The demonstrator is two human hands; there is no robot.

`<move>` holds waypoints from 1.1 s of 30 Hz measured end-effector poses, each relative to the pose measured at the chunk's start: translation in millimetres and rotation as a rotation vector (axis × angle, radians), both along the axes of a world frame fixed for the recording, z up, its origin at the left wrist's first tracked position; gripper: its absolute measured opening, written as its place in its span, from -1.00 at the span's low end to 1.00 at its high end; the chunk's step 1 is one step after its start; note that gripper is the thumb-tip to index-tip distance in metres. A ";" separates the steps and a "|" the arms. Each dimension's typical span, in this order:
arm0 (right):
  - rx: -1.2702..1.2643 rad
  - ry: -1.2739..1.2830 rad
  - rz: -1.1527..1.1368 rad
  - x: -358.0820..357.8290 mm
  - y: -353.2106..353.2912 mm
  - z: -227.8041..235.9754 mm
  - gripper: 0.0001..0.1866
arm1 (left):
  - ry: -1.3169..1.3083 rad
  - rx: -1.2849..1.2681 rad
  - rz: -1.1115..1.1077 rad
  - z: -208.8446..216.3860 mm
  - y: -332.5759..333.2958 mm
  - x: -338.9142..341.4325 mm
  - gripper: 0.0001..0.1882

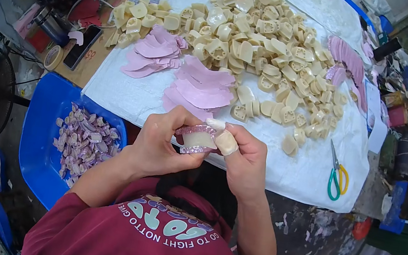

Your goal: The person repeatedly picks up a pink fabric piece and a beige plastic mold, presses them together by hand, and places the assembled unit into a blue bin. The process is repetitive, involving manual pressing of the two components to form a finished item.

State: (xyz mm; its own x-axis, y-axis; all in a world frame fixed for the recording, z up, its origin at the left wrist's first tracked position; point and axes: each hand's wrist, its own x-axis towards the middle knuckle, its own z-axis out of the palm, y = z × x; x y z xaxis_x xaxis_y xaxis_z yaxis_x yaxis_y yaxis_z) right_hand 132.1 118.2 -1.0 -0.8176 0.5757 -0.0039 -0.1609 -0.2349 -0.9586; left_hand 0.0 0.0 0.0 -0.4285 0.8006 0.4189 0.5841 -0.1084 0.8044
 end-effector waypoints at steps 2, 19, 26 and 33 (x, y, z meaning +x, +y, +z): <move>0.060 0.011 -0.043 0.4 -4.3 -1.5 -0.75 | 0.067 -0.018 0.019 -0.9 1.2 3.0 -0.64; 0.199 -0.074 -0.139 -14.2 -17.6 1.2 -0.73 | -0.081 -0.002 0.219 -9.9 14.5 10.0 -0.62; 0.465 -0.141 -0.043 -6.0 0.2 0.3 -0.73 | -0.363 -0.124 -0.140 -1.4 4.8 -12.7 -0.69; 0.173 -0.196 -0.109 -1.4 -15.0 -6.9 -0.76 | -0.303 0.213 0.094 -14.6 3.7 6.4 -0.61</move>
State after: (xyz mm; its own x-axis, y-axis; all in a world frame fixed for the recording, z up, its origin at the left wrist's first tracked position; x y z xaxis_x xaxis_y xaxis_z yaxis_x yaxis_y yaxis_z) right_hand 130.7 103.2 -7.8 -0.7444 0.6659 -0.0497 0.0158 -0.0568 -0.9983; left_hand 6.4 3.7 -14.6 -0.6255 0.6609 0.4146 0.3384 -0.2490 0.9075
